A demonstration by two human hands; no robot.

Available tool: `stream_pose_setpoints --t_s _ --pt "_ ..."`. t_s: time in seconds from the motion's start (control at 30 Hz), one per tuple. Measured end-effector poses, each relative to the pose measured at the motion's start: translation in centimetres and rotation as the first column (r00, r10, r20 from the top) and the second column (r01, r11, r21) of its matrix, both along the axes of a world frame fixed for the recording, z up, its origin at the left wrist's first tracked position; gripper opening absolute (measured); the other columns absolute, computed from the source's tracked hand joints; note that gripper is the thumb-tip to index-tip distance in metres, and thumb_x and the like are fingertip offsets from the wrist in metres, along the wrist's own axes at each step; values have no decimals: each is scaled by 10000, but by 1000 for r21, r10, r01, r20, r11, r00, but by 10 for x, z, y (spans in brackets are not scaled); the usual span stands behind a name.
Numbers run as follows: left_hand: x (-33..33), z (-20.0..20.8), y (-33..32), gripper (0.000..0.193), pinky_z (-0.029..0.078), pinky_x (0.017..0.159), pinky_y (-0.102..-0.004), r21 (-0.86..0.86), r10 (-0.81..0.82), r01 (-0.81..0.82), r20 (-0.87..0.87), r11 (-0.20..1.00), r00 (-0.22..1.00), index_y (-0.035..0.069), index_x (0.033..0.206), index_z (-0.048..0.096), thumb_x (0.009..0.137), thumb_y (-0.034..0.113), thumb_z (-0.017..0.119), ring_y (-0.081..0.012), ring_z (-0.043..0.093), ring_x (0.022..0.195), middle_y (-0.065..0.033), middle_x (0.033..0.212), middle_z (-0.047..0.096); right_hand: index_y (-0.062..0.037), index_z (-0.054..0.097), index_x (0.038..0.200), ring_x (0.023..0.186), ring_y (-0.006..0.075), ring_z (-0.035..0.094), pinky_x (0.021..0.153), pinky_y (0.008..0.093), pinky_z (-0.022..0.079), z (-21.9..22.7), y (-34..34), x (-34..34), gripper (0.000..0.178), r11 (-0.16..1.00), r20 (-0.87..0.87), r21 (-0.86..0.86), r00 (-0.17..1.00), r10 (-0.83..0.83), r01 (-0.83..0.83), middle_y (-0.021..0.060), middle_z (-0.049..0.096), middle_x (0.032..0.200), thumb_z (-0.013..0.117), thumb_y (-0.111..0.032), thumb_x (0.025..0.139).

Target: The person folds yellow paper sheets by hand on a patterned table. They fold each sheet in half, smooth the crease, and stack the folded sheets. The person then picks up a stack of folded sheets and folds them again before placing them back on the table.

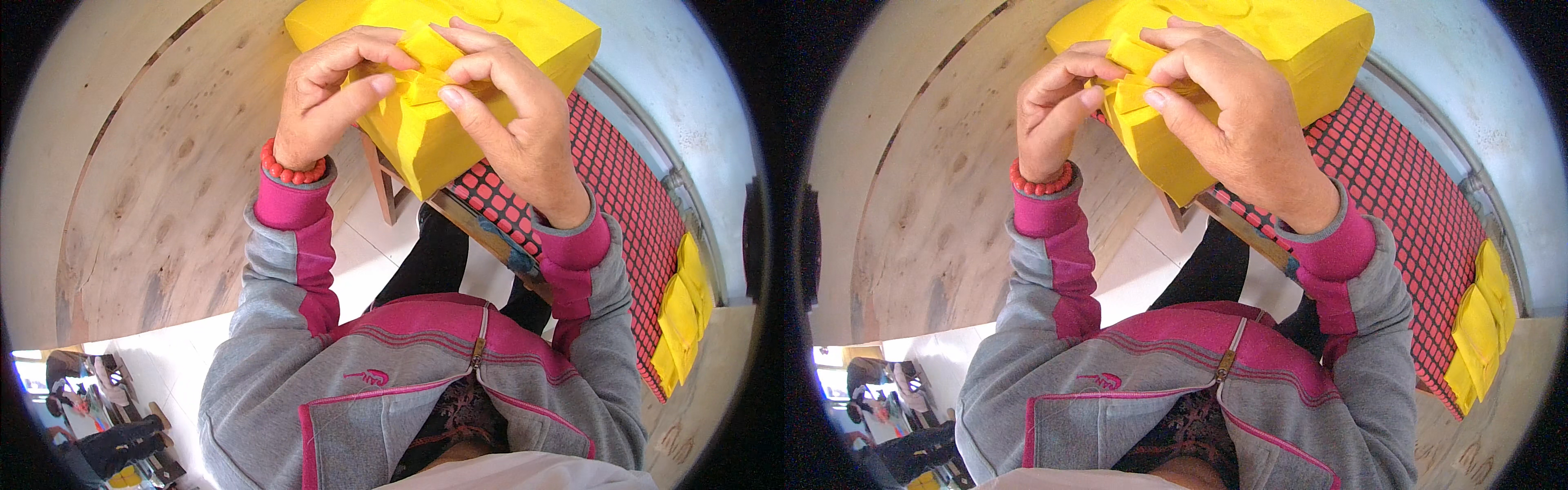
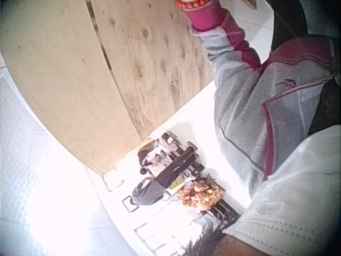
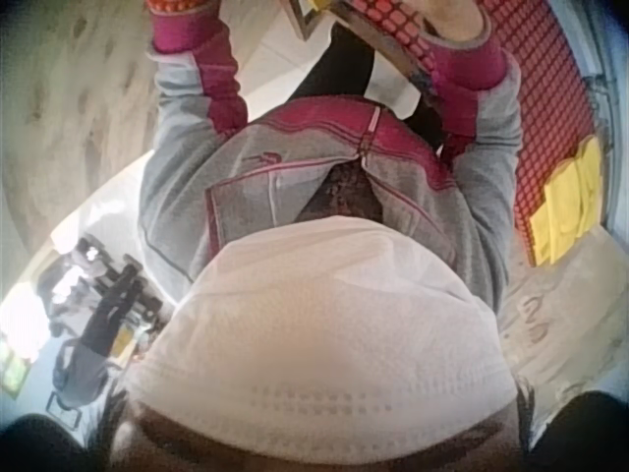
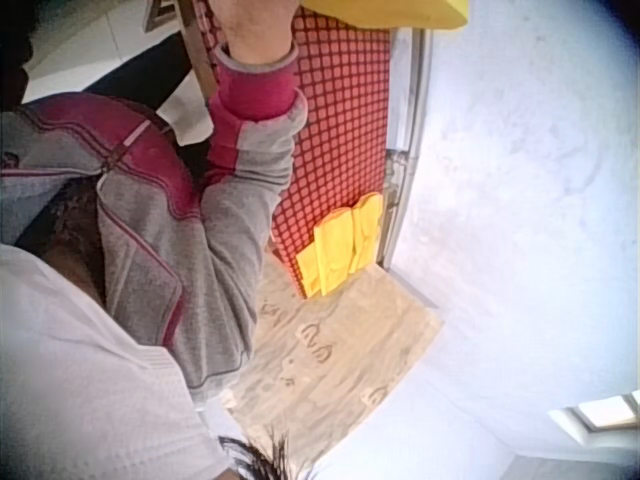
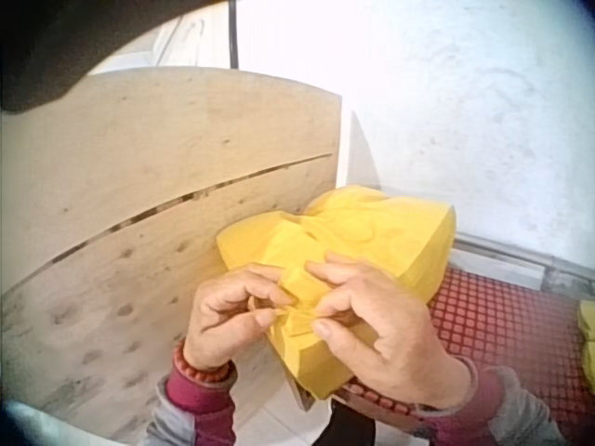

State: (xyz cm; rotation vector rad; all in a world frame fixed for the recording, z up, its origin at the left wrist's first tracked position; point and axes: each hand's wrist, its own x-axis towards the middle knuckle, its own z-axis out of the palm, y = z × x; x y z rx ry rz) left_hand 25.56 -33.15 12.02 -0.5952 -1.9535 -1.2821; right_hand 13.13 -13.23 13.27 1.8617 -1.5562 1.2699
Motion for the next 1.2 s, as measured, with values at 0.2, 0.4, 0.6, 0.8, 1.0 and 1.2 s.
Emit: stream_pose_setpoints --t_s 0.2,0.4,0.6,0.8,1.0,1.2 --pt "-1 -1 7 114 477 934 -291 21 106 -106 35 994 994 -19 1009 683 898 -21 659 -166 631 1045 -103 1125 691 -13 626 972 1255 307 596 1027 366 459 3 1 6 90 998 28 -53 999 -32 33 175 645 1298 676 -47 904" --pt "-2 -4 12 68 492 915 -276 159 88 -92 31 983 996 3 999 658 933 14 668 -126 627 1016 -70 1093 692 15 651 952 1114 387 641 943 399 505 8 7 6 188 996 -25 -67 997 -69 67 300 616 1239 749 -72 817" --pt "-6 -8 15 66 501 908 -274 226 89 -80 -32 971 995 7 997 668 932 11 671 -128 637 992 -64 1076 691 9 642 938 1112 334 653 937 375 504 4 -6 -4 140 987 -161 -158 987 -5 -21 237 654 1217 713 -88 866" --pt "-3 -7 7 140 475 948 -311 42 155 -153 -43 987 987 -7 998 711 902 -21 610 -193 640 1047 -112 1079 695 -5 637 977 1245 320 597 1024 369 453 -1 1 0 92 1000 -30 -6 999 -12 12 197 635 1301 657 -78 925" --pt "1 -5 3 239 437 1000 -351 11 62 -63 8 998 998 -7 1017 719 816 14 591 -257 620 1115 -153 1131 679 -11 642 990 1265 337 583 1037 379 445 1 0 2 91 1000 -16 5 1000 -5 5 201 634 1294 654 -71 923" --pt "3 -4 1 243 437 1002 -350 -21 82 -81 27 996 996 -4 1014 718 798 32 611 -269 622 1120 -163 1145 674 -12 646 1003 1279 350 573 1057 394 433 0 2 3 92 999 -101 7 994 -51 52 207 636 1281 645 -58 922"
